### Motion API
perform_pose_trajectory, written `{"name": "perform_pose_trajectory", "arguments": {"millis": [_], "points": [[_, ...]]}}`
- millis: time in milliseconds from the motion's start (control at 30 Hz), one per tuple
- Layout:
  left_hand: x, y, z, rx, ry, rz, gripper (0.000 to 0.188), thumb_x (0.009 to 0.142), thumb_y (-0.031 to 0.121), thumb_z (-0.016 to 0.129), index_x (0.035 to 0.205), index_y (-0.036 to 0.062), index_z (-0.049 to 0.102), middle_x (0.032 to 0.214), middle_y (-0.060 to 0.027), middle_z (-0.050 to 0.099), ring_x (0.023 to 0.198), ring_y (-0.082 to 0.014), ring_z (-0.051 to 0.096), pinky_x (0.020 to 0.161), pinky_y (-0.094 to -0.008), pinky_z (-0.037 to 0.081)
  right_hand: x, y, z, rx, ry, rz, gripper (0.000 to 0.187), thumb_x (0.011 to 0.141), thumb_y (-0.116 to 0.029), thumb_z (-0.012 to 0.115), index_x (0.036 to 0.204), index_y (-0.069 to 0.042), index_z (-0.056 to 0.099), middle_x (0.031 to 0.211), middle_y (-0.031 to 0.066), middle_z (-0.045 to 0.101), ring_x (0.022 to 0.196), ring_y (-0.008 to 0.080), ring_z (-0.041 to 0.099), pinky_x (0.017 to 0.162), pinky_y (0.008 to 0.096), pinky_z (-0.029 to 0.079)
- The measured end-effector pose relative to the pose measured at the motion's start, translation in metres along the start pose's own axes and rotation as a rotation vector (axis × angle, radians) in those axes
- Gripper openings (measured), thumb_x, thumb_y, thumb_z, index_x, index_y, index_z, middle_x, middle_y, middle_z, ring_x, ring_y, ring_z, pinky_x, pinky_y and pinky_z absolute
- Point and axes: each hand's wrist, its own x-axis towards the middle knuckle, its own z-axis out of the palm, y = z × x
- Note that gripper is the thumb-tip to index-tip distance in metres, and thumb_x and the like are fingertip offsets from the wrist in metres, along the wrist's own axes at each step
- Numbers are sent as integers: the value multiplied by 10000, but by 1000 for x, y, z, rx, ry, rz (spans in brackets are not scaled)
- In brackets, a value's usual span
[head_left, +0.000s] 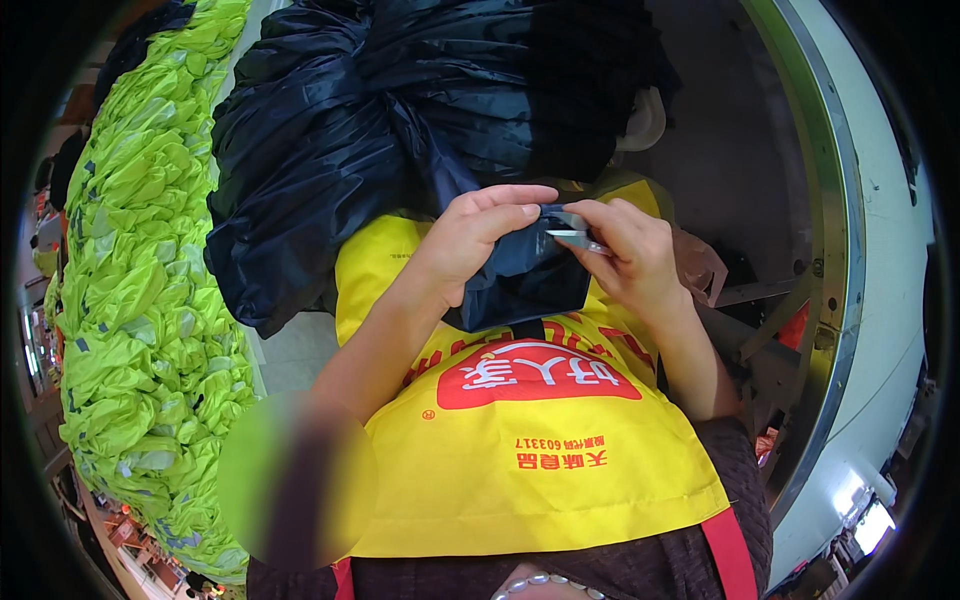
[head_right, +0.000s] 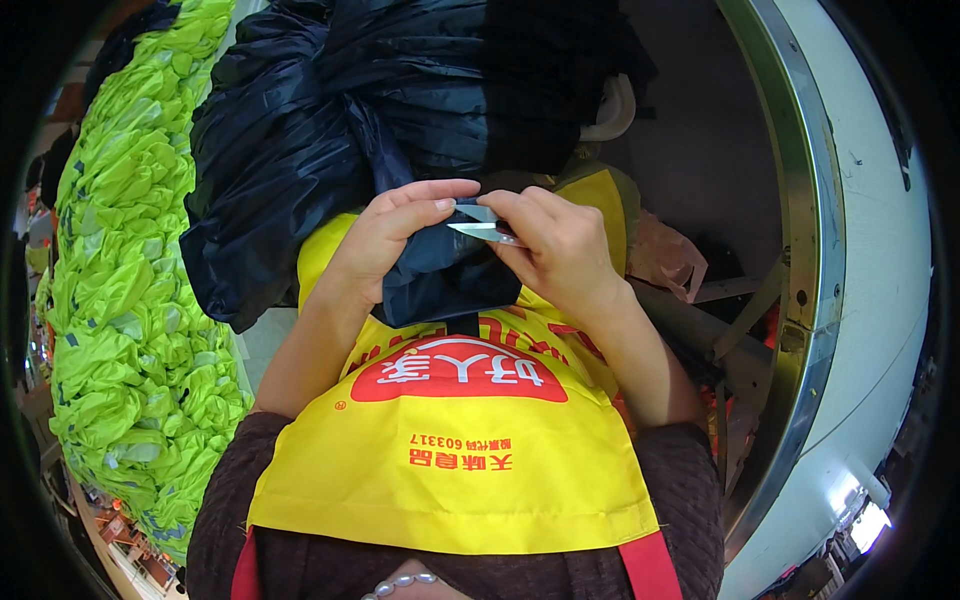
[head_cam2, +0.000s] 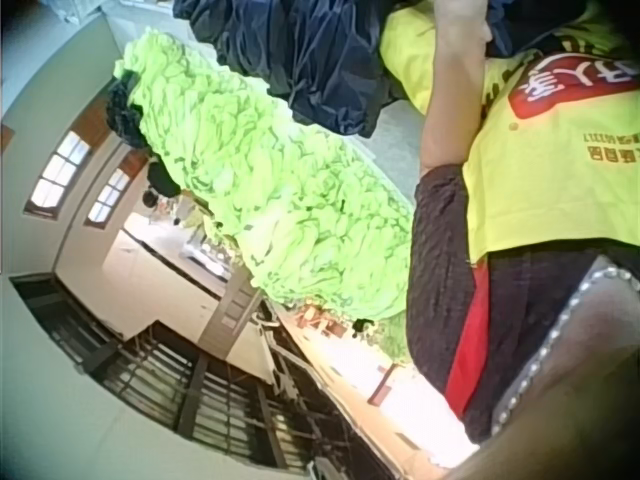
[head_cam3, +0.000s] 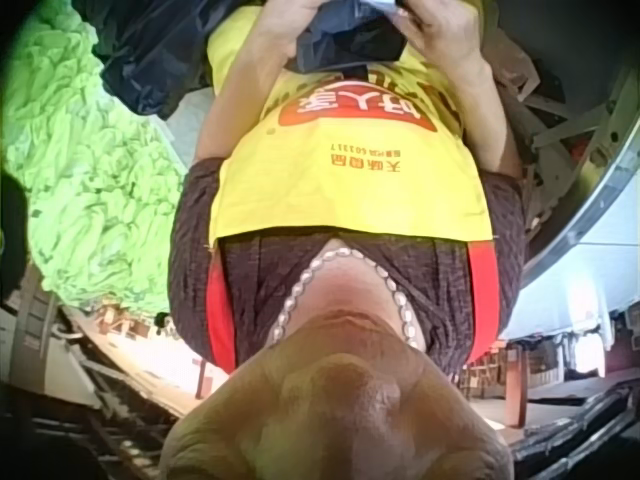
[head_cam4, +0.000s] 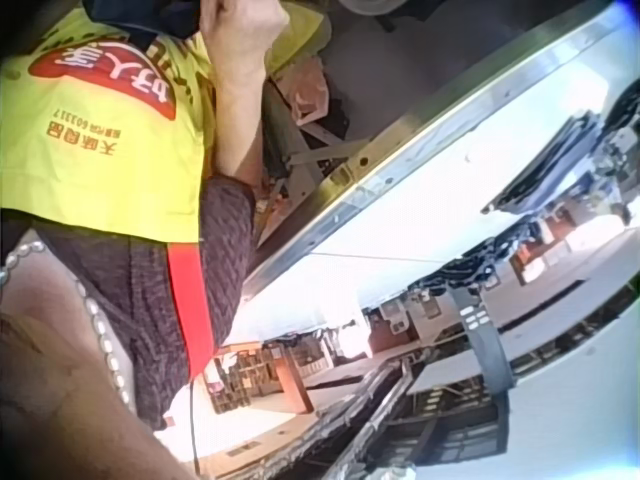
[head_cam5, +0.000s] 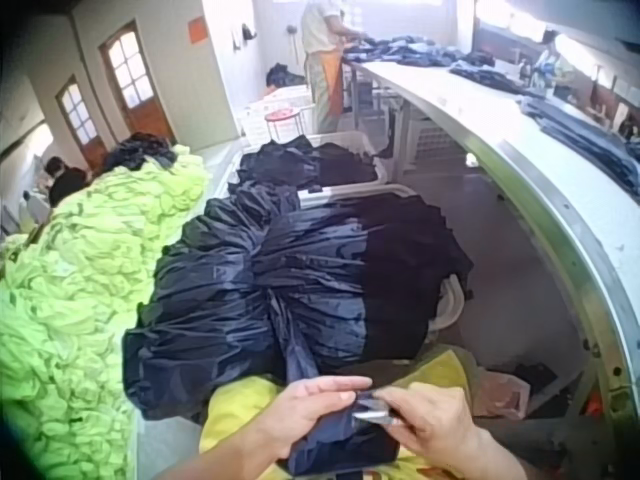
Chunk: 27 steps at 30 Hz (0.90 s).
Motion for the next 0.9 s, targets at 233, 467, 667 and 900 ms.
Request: {"name": "perform_pose_trajectory", "arguments": {"millis": [233,467,667,900], "points": [[-3,1,-3,-88,13,42,285,845,73,526,1118,3,566,991,-105,630,841,-139,624,770,-233,501,3,-1,3,169,-12,-218,231,605,-3,624,824,-55,572,623,56,522,533,190,543,472,263,423],[-69,87,-75,52,700,689,346,860,220,503,1154,40,523,1073,-109,564,934,-210,570,876,-345,451,2,48,-1,395,356,380,112,776,30,548,875,-22,557,727,-32,515,604,15,412,553,160,345],[-176,120,-374,-92,505,551,390,897,242,393,1228,45,452,1203,-144,502,1125,-273,485,949,-483,389,-8,157,53,724,320,806,113,852,-90,527,947,-39,562,652,-44,442,529,32,372,484,178,338],[-91,-134,-411,93,1287,-250,394,879,270,444,1218,74,479,1167,-93,534,1096,-233,488,893,-455,399,-17,230,135,1410,734,1613,159,894,-216,490,967,-94,562,628,1,478,441,85,388,384,207,320]]}}
